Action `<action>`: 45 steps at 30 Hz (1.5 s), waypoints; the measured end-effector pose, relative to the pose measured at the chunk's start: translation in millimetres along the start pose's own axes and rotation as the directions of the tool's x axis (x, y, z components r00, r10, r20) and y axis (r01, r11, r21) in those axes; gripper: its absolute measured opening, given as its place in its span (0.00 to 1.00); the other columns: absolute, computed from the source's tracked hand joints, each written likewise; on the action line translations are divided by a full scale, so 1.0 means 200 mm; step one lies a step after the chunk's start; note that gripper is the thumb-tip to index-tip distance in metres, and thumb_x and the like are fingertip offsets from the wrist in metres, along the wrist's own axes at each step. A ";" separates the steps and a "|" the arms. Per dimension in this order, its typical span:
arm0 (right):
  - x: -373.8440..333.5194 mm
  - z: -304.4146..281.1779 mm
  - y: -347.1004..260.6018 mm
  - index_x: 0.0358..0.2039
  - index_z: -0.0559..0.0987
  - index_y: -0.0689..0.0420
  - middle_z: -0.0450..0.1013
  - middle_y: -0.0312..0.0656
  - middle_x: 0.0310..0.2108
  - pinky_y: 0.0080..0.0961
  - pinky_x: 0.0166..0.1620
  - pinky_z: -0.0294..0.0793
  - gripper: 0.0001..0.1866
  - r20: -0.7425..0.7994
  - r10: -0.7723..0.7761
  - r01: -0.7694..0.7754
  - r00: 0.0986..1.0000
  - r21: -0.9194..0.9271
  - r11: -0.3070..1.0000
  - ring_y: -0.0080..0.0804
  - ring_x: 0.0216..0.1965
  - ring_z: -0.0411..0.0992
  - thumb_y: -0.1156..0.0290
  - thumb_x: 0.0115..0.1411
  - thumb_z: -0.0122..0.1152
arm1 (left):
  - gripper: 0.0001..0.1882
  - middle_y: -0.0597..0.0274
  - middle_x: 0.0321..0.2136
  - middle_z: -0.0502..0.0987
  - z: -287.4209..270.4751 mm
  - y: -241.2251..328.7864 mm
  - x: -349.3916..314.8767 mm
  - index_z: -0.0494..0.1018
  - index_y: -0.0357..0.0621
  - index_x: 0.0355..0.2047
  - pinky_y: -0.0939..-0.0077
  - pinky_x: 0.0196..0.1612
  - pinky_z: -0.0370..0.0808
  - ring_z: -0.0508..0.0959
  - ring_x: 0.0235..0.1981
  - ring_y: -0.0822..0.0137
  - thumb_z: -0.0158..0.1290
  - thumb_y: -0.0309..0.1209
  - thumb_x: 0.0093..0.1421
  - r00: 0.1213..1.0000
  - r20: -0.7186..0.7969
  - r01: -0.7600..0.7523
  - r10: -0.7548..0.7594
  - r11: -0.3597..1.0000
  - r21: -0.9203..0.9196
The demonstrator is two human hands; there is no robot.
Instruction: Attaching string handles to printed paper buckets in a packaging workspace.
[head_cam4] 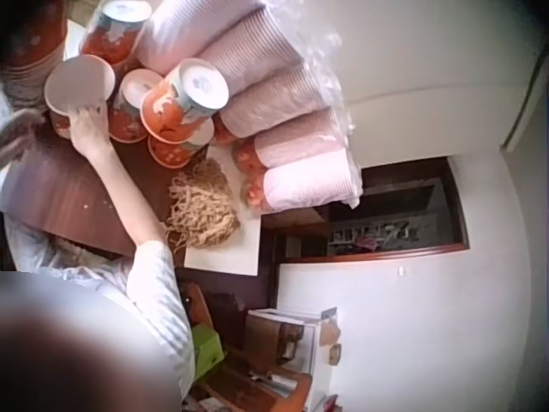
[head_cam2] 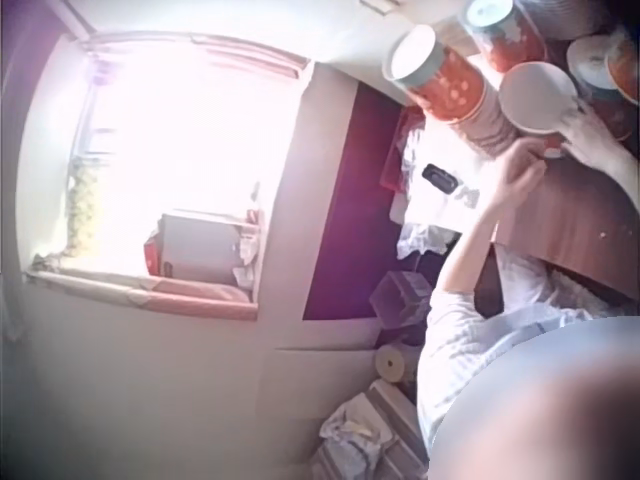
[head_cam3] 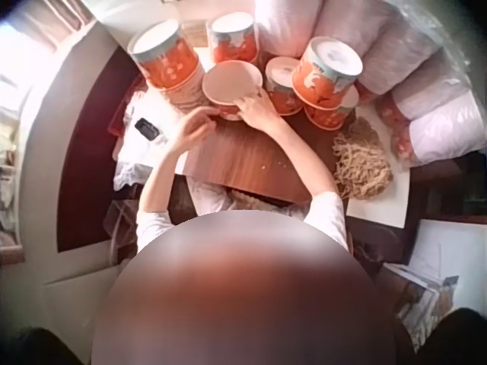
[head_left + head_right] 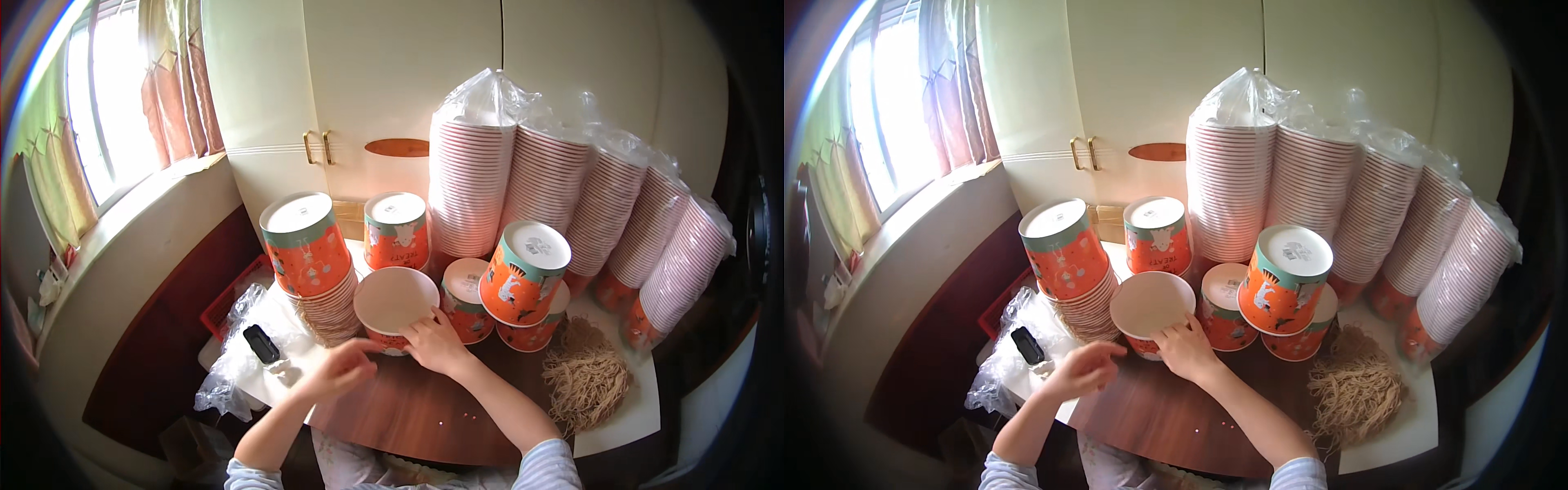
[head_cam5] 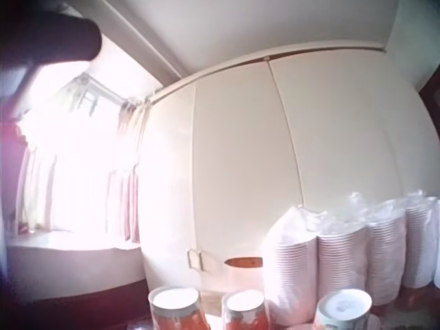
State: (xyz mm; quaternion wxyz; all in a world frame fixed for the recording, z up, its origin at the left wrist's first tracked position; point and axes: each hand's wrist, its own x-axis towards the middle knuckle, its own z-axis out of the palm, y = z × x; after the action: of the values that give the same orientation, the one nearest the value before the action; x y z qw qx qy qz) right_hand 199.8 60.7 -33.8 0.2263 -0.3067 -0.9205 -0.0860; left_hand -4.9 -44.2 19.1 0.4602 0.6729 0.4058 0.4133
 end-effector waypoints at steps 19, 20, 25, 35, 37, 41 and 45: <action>-0.60 -0.48 -0.18 0.41 0.71 0.67 0.73 0.40 0.36 0.21 0.45 0.67 0.11 0.361 0.628 -0.212 0.689 0.929 -0.302 0.23 0.39 0.70 0.77 0.58 0.51 | 0.07 0.55 0.22 0.72 0.67 0.46 -0.04 0.76 0.43 0.33 0.72 0.18 0.68 0.74 0.19 0.60 0.48 0.30 0.60 0.121 0.035 -0.309 0.992 0.071 -0.948; -0.62 -0.48 -0.17 0.41 0.71 0.67 0.73 0.40 0.36 0.21 0.45 0.67 0.11 0.365 0.635 -0.213 0.681 0.928 -0.304 0.23 0.39 0.70 0.77 0.58 0.51 | 0.07 0.55 0.22 0.72 0.66 0.48 -0.04 0.76 0.43 0.33 0.72 0.18 0.68 0.74 0.19 0.60 0.48 0.30 0.60 0.125 0.033 -0.300 0.992 0.069 -0.951; -0.61 -0.52 -0.19 0.46 0.67 0.66 0.71 0.44 0.41 0.25 0.48 0.68 0.16 0.439 0.544 -0.159 0.715 0.860 -0.485 0.30 0.43 0.70 0.79 0.56 0.49 | 0.05 0.56 0.21 0.70 0.67 0.56 -0.02 0.74 0.42 0.26 0.74 0.16 0.66 0.72 0.17 0.61 0.51 0.26 0.57 0.166 0.150 -0.106 0.975 0.169 -0.980; -0.58 -0.54 -0.18 0.51 0.62 0.65 0.67 0.44 0.46 0.23 0.48 0.68 0.19 0.455 0.536 -0.231 0.712 0.872 -0.432 0.27 0.46 0.68 0.78 0.58 0.48 | 0.04 0.58 0.22 0.70 0.70 0.49 -0.01 0.73 0.45 0.28 0.75 0.16 0.66 0.73 0.18 0.63 0.49 0.24 0.58 0.147 0.027 -0.253 0.989 0.064 -0.965; -0.55 -0.54 -0.20 0.53 0.60 0.67 0.67 0.45 0.46 0.20 0.48 0.67 0.20 0.390 0.546 -0.210 0.741 0.907 -0.364 0.26 0.46 0.67 0.79 0.59 0.46 | 0.05 0.58 0.22 0.71 0.70 0.44 -0.02 0.73 0.45 0.28 0.75 0.17 0.67 0.73 0.18 0.63 0.48 0.24 0.59 0.129 0.041 -0.271 0.991 0.075 -0.960; -0.55 -0.54 -0.22 0.54 0.58 0.69 0.65 0.47 0.48 0.22 0.53 0.62 0.21 0.265 0.521 -0.318 0.812 0.948 0.014 0.26 0.49 0.65 0.84 0.58 0.41 | 0.06 0.58 0.22 0.71 0.61 0.55 0.00 0.73 0.45 0.28 0.75 0.17 0.67 0.74 0.19 0.63 0.46 0.23 0.59 0.257 0.195 -0.183 0.947 0.245 -0.952; -0.49 -0.54 -0.21 0.56 0.54 0.67 0.64 0.48 0.50 0.27 0.53 0.64 0.27 0.245 0.619 -0.236 0.746 0.967 -0.098 0.30 0.50 0.65 0.84 0.54 0.42 | 0.03 0.57 0.24 0.72 0.61 0.44 -0.06 0.73 0.46 0.31 0.70 0.19 0.70 0.74 0.21 0.60 0.49 0.29 0.58 0.368 0.083 -0.239 0.926 0.180 -0.954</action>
State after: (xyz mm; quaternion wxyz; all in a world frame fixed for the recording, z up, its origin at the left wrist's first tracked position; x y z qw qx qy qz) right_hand 283.6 -55.8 14.6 0.5131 -0.3382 -0.5284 0.5858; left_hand 119.3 -111.5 72.7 0.6002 0.5616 -0.3774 0.4266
